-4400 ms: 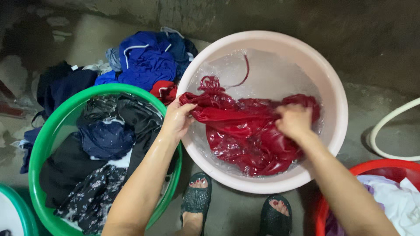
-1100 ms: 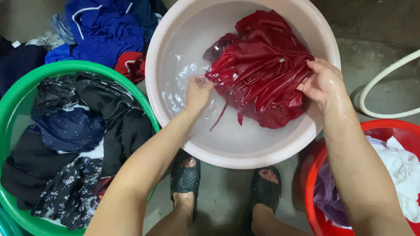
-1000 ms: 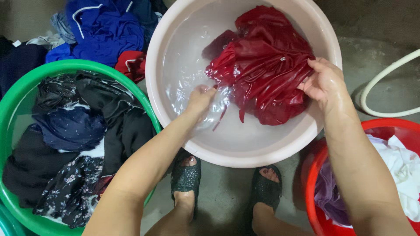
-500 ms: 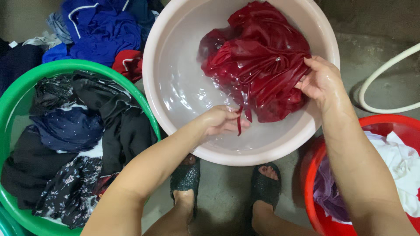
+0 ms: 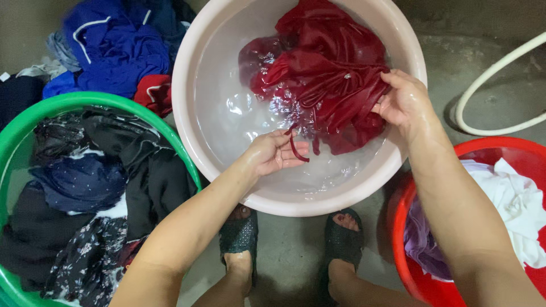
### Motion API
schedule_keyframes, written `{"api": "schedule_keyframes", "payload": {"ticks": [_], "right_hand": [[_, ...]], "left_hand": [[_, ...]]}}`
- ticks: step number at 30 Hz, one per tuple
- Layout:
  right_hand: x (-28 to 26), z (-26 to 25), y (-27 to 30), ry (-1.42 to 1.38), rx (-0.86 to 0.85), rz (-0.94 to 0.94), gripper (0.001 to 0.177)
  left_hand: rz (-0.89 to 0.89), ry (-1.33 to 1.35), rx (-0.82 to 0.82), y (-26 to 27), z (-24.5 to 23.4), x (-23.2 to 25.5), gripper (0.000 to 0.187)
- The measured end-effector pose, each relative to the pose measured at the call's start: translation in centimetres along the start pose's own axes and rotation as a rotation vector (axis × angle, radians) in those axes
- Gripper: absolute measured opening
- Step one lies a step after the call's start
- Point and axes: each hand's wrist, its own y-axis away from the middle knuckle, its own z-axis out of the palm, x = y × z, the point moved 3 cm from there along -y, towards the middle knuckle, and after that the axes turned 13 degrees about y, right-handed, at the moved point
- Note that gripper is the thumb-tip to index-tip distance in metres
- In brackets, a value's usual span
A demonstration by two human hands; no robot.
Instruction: The person washes white, purple, red, and dark garments by hand in plastic basins under a running water tap.
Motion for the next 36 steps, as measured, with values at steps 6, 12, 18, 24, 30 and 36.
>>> {"api": "schedule_keyframes", "payload": {"ticks": [6, 12, 18, 24, 30, 36], "right_hand": [[0.3, 0.0, 0.1, 0.025, 0.030, 0.028, 0.015], [0.9, -0.7, -0.3, 0.034, 0.014, 0.027, 0.007], [0.6, -0.3, -0.1, 0.015, 0.015, 0.016, 0.007], [0.5, 0.4, 0.0, -0.005, 0.011, 0.017, 0.016], [0.7, 0.2, 0.0, -0.017, 0.029, 0.026, 0.012], [1.0, -0.3, 0.0, -0.018, 0.022, 0.016, 0.013]], "left_hand": [[0.017, 0.022, -0.039, -1.6, -1.7, -0.5, 0.021], [0.013, 0.071, -0.065, -1.9, -1.9, -0.6, 0.019], [0.079, -0.036, 0.030, -2.0, -1.4, -1.2, 0.015], [0.133, -0.315, 0.199, -6.0, -0.1, -4.6, 0.012], [0.211, -0.356, 0.141, -7.8, 0.7, -6.7, 0.016], [0.328, -0.543, 0.031, -1.0, 3.8, -5.2, 0.021]]}}
